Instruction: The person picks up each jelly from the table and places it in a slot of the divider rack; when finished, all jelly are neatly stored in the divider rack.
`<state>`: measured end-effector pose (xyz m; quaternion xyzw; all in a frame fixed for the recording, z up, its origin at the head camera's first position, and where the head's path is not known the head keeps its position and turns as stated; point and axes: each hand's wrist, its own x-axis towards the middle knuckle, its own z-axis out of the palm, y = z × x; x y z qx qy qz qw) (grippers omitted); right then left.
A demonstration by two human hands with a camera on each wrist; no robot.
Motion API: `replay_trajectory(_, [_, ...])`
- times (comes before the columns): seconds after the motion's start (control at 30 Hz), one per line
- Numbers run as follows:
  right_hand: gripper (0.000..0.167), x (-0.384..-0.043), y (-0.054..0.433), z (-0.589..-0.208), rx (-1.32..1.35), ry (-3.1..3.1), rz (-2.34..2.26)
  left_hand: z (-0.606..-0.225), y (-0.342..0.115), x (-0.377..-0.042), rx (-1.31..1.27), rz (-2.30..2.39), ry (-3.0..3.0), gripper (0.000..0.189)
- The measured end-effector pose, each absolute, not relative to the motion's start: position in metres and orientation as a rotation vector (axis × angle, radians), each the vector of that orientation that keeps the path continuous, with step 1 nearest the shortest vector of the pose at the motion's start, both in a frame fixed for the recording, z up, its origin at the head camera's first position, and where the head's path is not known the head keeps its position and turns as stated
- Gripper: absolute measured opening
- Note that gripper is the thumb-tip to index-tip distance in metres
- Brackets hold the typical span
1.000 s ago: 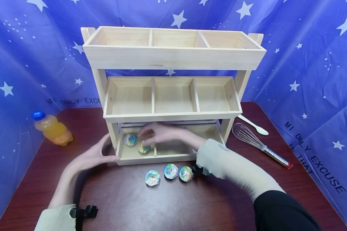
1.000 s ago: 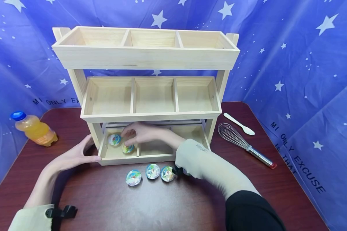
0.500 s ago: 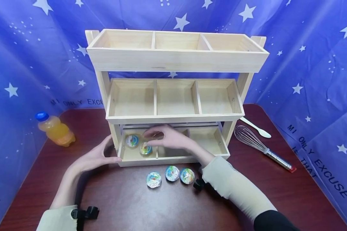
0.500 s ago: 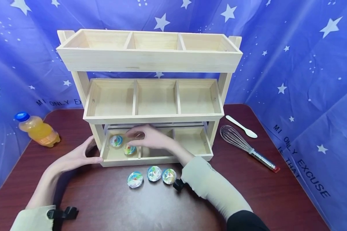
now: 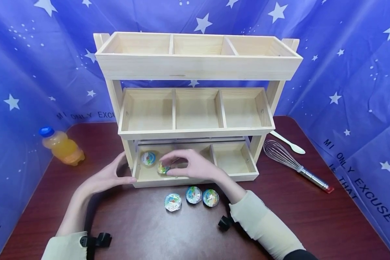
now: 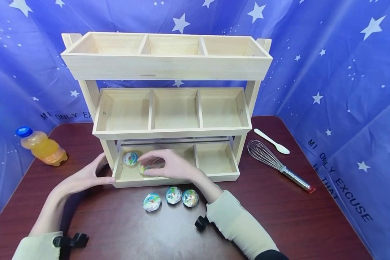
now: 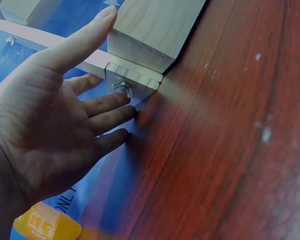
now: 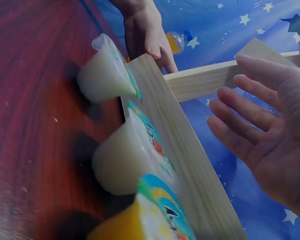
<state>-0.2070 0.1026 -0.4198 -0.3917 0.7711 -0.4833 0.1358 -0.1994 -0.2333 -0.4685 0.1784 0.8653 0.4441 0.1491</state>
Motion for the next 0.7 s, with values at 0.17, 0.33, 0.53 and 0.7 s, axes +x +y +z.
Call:
replay_trajectory(0.17, [0.044,-0.198,0.104,-0.420,-1.165,2.108,-1.432,-0.469,-0.234,-0.199,0.514,1.275,2.493,0.110])
replay_trajectory(0.33, [0.049,-0.193,0.104,-0.420,-1.258,2.022,-1.333,-0.469,-0.234,-0.198,0.515,1.281,2.493,0.110])
replay_trajectory(0.53, [0.059,-0.186,0.104,-0.418,-1.301,2.008,-1.137,-0.470,-0.233,-0.200,0.523,1.281,2.495,0.111])
replay_trajectory(0.7, [0.066,-0.183,0.103,-0.420,-1.331,2.071,-0.964,-0.471,-0.233,-0.200,0.516,1.277,2.490,0.110])
